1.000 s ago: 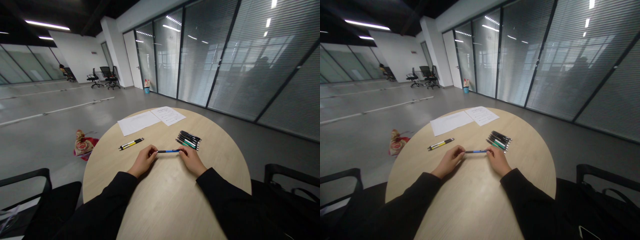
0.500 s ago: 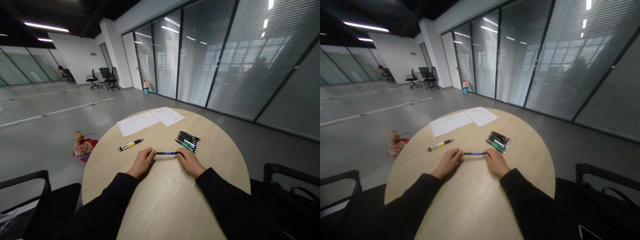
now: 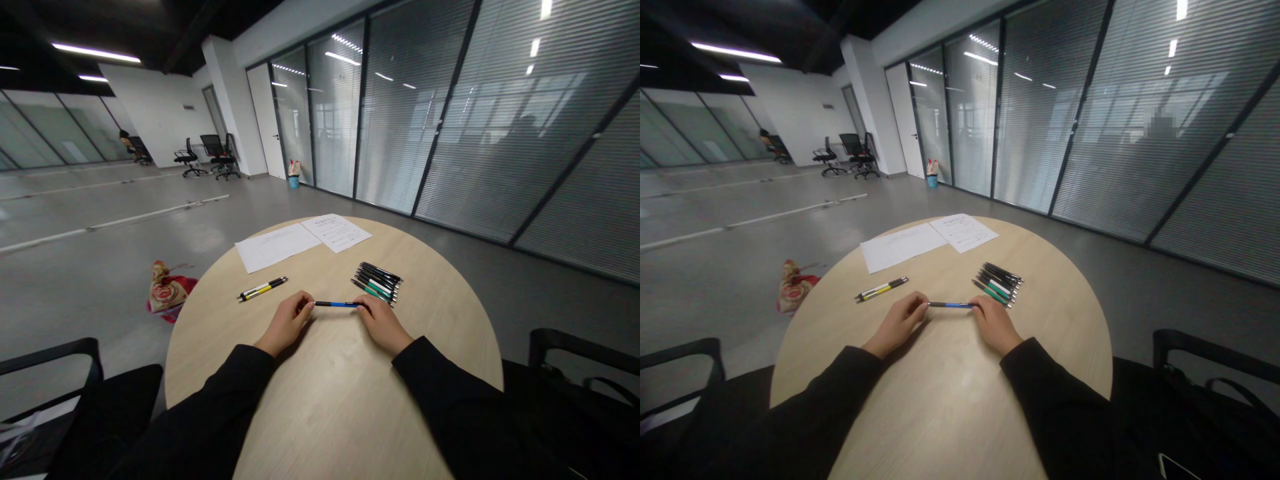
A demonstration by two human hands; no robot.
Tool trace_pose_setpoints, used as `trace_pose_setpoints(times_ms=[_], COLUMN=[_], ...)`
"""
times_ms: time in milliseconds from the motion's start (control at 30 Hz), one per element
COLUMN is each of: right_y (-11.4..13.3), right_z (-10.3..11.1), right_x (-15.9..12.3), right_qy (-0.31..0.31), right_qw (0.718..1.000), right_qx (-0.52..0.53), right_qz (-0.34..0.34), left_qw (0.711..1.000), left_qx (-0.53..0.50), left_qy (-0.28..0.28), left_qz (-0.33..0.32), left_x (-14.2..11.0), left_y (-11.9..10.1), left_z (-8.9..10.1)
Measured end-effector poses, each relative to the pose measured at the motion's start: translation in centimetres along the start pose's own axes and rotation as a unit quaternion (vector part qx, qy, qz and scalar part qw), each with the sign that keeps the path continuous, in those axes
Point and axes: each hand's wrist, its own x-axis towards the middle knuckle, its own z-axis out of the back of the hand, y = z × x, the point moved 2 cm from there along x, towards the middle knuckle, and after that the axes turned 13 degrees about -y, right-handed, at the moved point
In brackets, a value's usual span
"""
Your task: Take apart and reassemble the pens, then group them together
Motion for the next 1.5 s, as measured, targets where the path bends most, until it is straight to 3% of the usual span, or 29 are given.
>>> trace_pose_setpoints(times_ms=[700, 933, 1133, 1500], right_y=[0.37, 0.09, -0.1, 0.32], right_z=[0.13, 0.09, 0.1, 0.22], right_x=[-0.03, -0.04, 0.03, 0.02], right_qy=[0.0, -0.006, -0.009, -0.008], right_qw=[1.0, 1.0, 1.0, 1.0], right_qx=[0.01, 0.017, 0.02, 0.02], right_qz=[0.005, -0.002, -0.013, -0.01], left_qw=[0.998, 0.999, 0.999, 1.0], left_qx=[0.064, 0.016, -0.05, -0.011], left_qy=[0.005, 0.002, -0.012, 0.003], left_qz=[0.014, 0.052, 0.011, 0.012], left_x=[0.14, 0.06, -0.01, 0.02], left_y=[0.61, 0.71, 0.54, 0.34], left_z=[-0.29, -0.14, -0.17, -0.13])
